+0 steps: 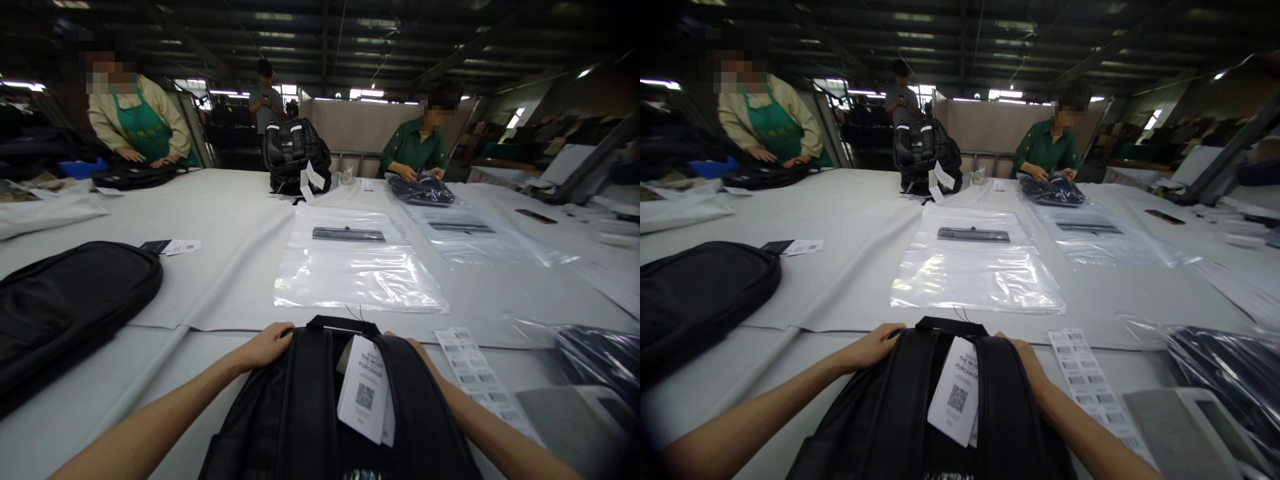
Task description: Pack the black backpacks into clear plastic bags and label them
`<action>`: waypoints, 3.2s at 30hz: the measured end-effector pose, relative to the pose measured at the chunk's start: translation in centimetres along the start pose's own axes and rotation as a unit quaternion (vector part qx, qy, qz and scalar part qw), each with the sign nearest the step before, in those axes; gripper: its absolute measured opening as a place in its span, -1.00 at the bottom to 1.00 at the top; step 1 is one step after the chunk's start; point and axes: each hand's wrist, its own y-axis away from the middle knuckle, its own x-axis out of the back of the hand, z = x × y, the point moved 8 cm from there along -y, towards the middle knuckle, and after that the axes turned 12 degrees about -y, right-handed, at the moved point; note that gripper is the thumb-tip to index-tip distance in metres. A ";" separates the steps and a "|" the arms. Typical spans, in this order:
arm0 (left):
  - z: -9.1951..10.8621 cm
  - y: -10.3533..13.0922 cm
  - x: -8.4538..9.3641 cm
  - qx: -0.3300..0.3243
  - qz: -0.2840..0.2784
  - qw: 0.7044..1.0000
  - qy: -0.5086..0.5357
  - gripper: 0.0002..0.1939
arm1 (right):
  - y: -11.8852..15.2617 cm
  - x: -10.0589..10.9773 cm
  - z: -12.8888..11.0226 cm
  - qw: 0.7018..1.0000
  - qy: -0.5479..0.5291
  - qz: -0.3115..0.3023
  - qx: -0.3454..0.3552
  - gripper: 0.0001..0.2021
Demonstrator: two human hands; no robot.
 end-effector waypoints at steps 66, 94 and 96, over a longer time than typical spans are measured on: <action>8.0 1.6 -5.1 -0.094 0.119 0.895 -0.419 -0.34 | 1.1 -0.5 -8.8 0.981 0.164 0.053 0.095 -0.52; 8.6 3.2 -4.9 -0.102 0.132 0.913 -0.371 -0.33 | 23.4 -7.4 -17.2 0.971 0.127 -0.110 0.169 -0.34; 8.8 3.3 -4.5 -0.109 0.128 0.915 -0.366 -0.32 | 23.7 -8.9 -18.4 0.948 0.131 -0.166 0.239 -0.28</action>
